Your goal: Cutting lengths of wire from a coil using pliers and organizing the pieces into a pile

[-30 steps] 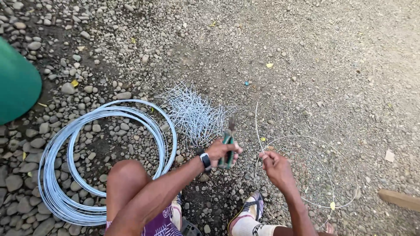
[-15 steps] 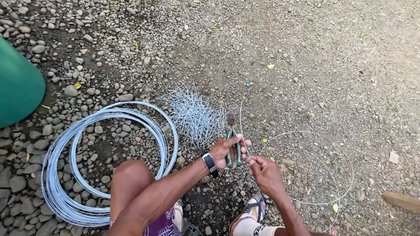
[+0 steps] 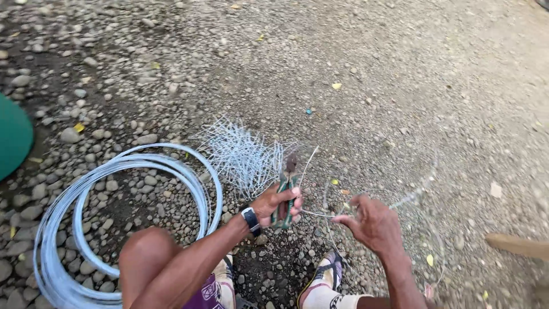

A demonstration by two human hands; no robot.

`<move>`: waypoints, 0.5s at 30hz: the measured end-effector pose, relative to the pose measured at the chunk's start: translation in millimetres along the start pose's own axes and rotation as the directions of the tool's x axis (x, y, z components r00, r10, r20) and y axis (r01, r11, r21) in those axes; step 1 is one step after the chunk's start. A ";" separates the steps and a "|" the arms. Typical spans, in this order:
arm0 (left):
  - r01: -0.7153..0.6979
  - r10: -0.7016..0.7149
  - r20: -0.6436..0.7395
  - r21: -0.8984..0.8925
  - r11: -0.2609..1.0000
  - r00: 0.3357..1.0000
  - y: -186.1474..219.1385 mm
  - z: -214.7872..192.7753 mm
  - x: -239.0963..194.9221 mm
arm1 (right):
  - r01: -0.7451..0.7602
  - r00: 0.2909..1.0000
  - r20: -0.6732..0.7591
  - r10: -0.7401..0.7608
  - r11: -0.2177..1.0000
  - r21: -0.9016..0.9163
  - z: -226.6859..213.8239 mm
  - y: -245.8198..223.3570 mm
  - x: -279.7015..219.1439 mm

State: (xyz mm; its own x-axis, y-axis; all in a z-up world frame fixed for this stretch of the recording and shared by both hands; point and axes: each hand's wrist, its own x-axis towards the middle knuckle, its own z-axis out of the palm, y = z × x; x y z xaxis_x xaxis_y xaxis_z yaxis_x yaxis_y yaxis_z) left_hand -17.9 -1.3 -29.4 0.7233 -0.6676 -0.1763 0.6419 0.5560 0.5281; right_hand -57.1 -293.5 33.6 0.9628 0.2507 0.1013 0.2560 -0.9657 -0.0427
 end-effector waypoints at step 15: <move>0.043 0.232 -0.309 0.679 0.732 0.922 -1.3 -16.0 20.8 | -0.042 0.999 0.038 0.030 0.921 0.386 -44.4 1.9 9.1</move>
State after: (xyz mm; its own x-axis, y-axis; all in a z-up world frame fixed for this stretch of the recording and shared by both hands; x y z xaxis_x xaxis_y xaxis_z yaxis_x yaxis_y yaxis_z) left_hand 0.4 -8.1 -47.0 0.8949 -0.3334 -0.2967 0.3285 0.0419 0.9436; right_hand -51.8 -296.1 78.6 0.9726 0.2238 0.0623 0.2286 -0.8746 -0.4275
